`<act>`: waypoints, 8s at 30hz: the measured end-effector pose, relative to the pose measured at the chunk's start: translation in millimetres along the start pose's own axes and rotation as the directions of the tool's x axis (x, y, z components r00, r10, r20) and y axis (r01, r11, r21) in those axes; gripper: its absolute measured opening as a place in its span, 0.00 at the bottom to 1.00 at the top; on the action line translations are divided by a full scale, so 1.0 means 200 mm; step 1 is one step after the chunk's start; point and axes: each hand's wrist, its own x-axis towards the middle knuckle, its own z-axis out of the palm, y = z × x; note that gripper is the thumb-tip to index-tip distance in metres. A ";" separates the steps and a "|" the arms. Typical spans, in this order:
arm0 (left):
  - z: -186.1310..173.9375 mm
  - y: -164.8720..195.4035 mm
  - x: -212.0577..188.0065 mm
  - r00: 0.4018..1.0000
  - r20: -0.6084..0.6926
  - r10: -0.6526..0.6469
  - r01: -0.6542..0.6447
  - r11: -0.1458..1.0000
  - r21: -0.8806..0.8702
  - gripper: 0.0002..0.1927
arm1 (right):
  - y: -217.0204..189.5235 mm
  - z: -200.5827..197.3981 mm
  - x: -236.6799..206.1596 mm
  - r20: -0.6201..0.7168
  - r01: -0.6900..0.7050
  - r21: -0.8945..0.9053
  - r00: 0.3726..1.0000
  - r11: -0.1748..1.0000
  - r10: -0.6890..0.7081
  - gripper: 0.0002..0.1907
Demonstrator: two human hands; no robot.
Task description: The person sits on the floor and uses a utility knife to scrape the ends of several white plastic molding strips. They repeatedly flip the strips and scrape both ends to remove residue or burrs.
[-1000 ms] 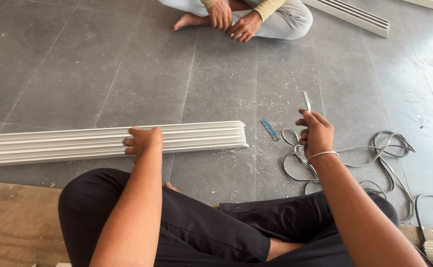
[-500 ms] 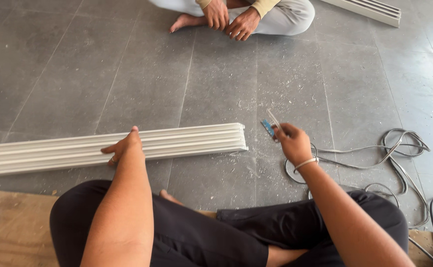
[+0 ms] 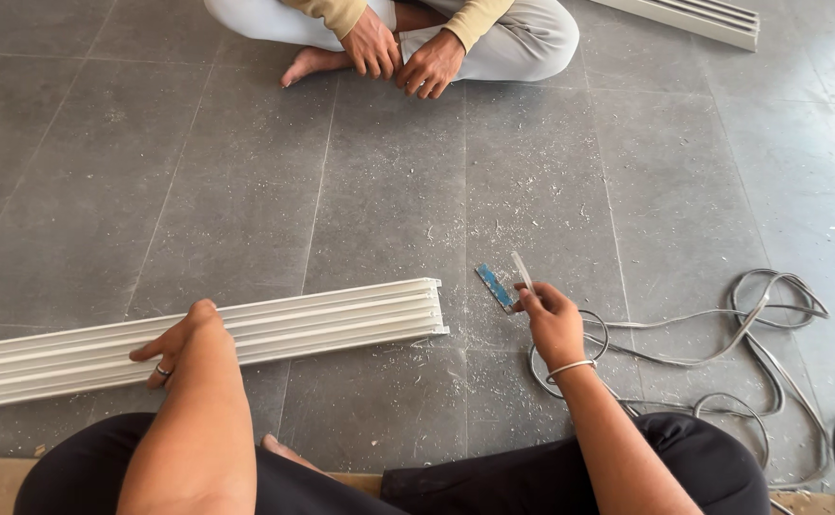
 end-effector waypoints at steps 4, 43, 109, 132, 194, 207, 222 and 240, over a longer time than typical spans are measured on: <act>-0.04 0.00 -0.01 0.997 0.074 0.004 0.015 0.968 -0.252 0.59 | -0.01 0.03 0.01 0.026 -0.003 -0.067 1.000 0.998 0.005 0.14; -0.60 -0.09 -0.73 -0.705 0.339 0.623 -0.709 -0.607 -0.358 0.59 | -0.20 -0.98 -0.36 -0.133 0.155 0.983 0.971 0.101 -0.197 0.44; -0.01 -0.35 -0.42 0.191 0.746 0.638 -0.928 0.365 -0.075 0.12 | -0.23 -0.24 -0.28 0.405 0.408 -0.647 0.900 0.644 -0.164 0.16; -0.12 -0.43 -0.58 -0.158 0.628 0.762 -0.911 0.132 -0.390 0.11 | -0.50 -0.62 -0.32 0.039 0.400 -0.584 0.883 0.706 -0.468 0.11; 0.40 -0.80 -0.77 -0.566 0.729 0.385 -0.772 -0.558 -0.305 0.14 | -0.08 0.17 -0.43 0.340 0.283 -0.527 0.934 0.801 -0.107 0.09; 0.37 -0.80 -0.80 -0.576 0.726 0.375 -0.752 -0.592 -0.291 0.13 | -0.20 0.20 -0.52 0.273 0.403 -0.701 0.914 0.588 -0.301 0.09; -0.06 -0.46 -0.29 -0.199 0.827 0.526 -0.718 -0.653 0.243 0.11 | -0.16 0.23 -0.47 0.310 0.394 -0.774 0.918 0.496 -0.246 0.08; 0.26 -0.40 -0.53 0.301 0.713 0.634 -0.804 -0.233 0.547 0.15 | -0.07 -0.47 -0.20 0.511 0.497 -0.845 0.860 0.196 0.021 0.13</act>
